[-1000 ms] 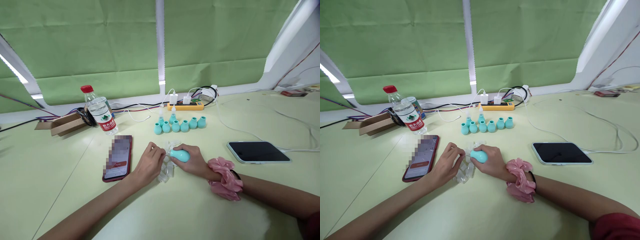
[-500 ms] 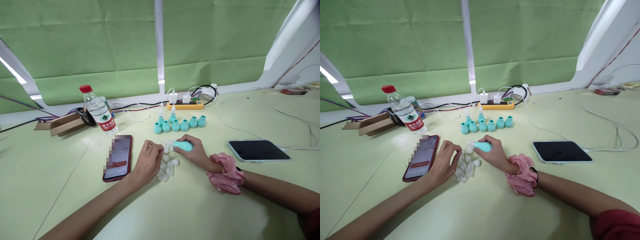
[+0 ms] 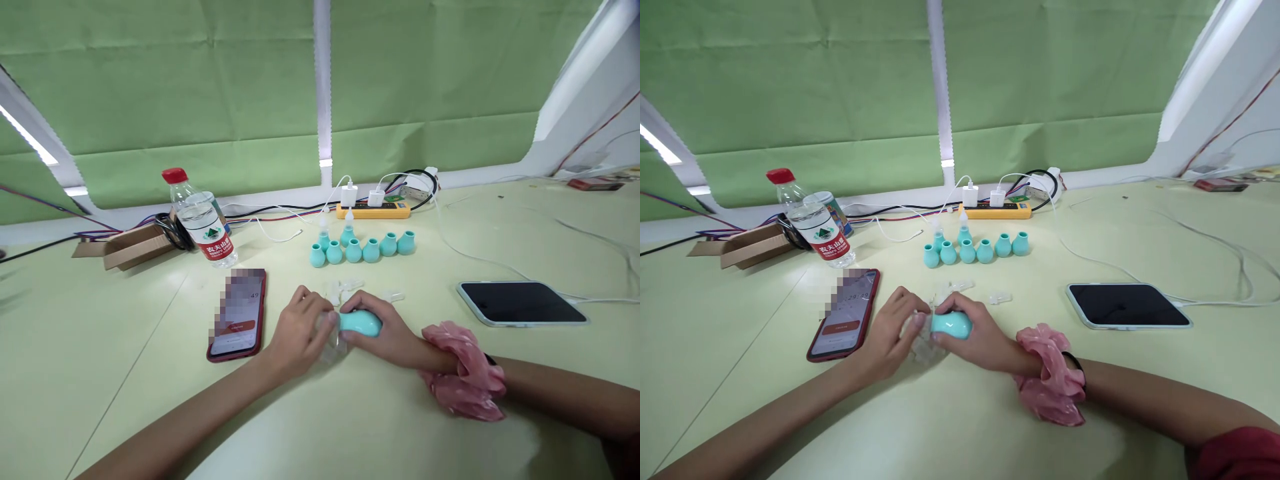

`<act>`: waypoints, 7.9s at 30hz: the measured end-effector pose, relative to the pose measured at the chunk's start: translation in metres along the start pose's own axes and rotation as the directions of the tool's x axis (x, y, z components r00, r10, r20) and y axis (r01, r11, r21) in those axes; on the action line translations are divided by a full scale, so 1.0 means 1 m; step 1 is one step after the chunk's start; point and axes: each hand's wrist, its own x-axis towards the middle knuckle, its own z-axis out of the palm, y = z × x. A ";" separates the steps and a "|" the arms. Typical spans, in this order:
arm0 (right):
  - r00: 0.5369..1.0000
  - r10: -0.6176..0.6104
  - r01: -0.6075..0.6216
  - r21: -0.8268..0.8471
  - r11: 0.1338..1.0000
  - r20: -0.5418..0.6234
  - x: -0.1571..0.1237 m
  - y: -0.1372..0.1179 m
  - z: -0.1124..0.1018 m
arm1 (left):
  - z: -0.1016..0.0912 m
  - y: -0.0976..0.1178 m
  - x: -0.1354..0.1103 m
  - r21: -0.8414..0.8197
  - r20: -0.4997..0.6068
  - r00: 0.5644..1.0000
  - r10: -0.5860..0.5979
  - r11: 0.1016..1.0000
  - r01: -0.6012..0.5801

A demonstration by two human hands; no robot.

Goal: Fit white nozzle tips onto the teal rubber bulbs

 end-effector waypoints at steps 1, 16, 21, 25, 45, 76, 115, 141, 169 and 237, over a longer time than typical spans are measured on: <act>0.999 0.025 -0.026 0.023 0.999 0.043 -0.003 -0.004 0.001 | 0.001 0.003 -0.001 0.049 0.003 0.997 0.076 0.996 -0.076; 0.940 0.081 -0.169 0.246 0.954 0.333 0.004 -0.035 -0.027 | -0.006 0.021 -0.009 -0.446 0.179 0.944 -0.278 0.832 0.329; 0.998 0.002 -0.011 0.127 0.992 0.069 0.018 -0.027 -0.038 | 0.010 0.000 -0.008 0.142 0.138 0.985 -0.100 0.987 0.080; 0.998 -0.035 0.039 0.076 0.996 -0.049 0.027 -0.007 -0.041 | 0.020 -0.007 -0.012 0.259 0.226 0.955 -0.193 0.957 0.132; 0.973 -0.152 0.214 -0.448 0.868 0.171 0.102 0.003 0.023 | 0.007 -0.005 -0.030 0.238 0.360 0.933 0.015 0.965 -0.107; 0.893 -0.429 0.232 -0.683 0.693 -0.133 0.144 -0.028 -0.026 | 0.006 -0.002 -0.033 0.253 0.309 0.951 0.002 0.964 -0.084; 0.965 0.142 0.040 -0.657 0.753 0.222 0.012 -0.028 -0.018 | -0.009 -0.008 -0.002 -0.099 0.014 0.971 -0.237 0.966 0.238; 0.920 0.290 -0.308 0.028 0.951 0.265 0.016 -0.014 -0.007 | -0.005 -0.007 -0.003 0.431 -0.098 0.883 0.459 0.819 -0.378; 0.946 0.185 -0.126 -0.224 0.966 0.267 0.010 -0.025 -0.010 | -0.020 -0.008 0.002 0.538 0.278 0.821 0.499 0.627 -0.563; 0.869 0.116 -0.073 -0.107 0.992 0.481 -0.010 -0.053 -0.011 | -0.008 0.025 -0.011 -0.175 0.035 0.987 0.156 0.973 -0.148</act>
